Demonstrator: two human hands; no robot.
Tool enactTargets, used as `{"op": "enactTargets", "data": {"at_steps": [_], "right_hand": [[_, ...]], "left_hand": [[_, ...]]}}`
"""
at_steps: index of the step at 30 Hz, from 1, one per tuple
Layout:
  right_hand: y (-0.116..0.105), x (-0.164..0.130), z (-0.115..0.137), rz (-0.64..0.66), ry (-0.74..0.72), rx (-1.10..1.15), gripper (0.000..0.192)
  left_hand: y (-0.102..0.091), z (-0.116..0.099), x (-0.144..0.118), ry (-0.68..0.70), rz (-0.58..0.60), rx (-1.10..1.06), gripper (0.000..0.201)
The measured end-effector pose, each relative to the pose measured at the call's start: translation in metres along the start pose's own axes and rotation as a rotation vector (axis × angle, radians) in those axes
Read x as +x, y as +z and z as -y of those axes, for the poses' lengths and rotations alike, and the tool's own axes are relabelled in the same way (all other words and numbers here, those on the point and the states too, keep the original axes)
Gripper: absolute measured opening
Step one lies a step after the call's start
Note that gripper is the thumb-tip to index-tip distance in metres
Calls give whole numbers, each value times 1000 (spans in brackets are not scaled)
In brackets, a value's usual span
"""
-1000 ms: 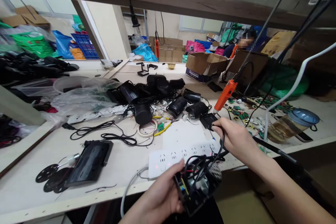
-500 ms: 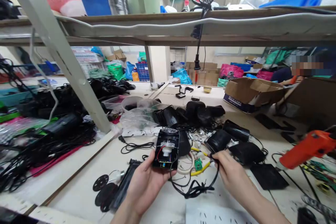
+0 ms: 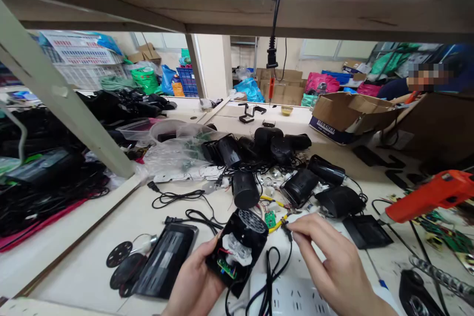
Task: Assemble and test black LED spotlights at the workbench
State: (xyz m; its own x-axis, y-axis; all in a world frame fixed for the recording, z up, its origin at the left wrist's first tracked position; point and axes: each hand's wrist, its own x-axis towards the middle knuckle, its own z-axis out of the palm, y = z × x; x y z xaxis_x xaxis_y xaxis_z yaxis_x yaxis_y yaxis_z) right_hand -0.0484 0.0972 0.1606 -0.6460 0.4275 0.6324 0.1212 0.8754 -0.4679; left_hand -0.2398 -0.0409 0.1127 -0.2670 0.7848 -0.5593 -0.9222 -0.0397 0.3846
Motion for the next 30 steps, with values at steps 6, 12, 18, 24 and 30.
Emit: {"op": "enactTargets", "data": {"at_steps": [6,12,18,24,30], "right_hand": [[26,7,29,-24,-74,117,30],[45,8,35,-28,-111,177,25],[46,6,25,-16,-97,61,30],[45,4,2,-7,-122,-167,27],[44,5,-6,14,-33,-208,16]], "left_hand": [[-1,0,3,-18,0,13,19],[-2,-4,5,19,22,13,21],[3,-3,2,48,-123,113,26],[11,5,-11,81,-64,398,46],[17,14,-11,134,-48,445,44]]}}
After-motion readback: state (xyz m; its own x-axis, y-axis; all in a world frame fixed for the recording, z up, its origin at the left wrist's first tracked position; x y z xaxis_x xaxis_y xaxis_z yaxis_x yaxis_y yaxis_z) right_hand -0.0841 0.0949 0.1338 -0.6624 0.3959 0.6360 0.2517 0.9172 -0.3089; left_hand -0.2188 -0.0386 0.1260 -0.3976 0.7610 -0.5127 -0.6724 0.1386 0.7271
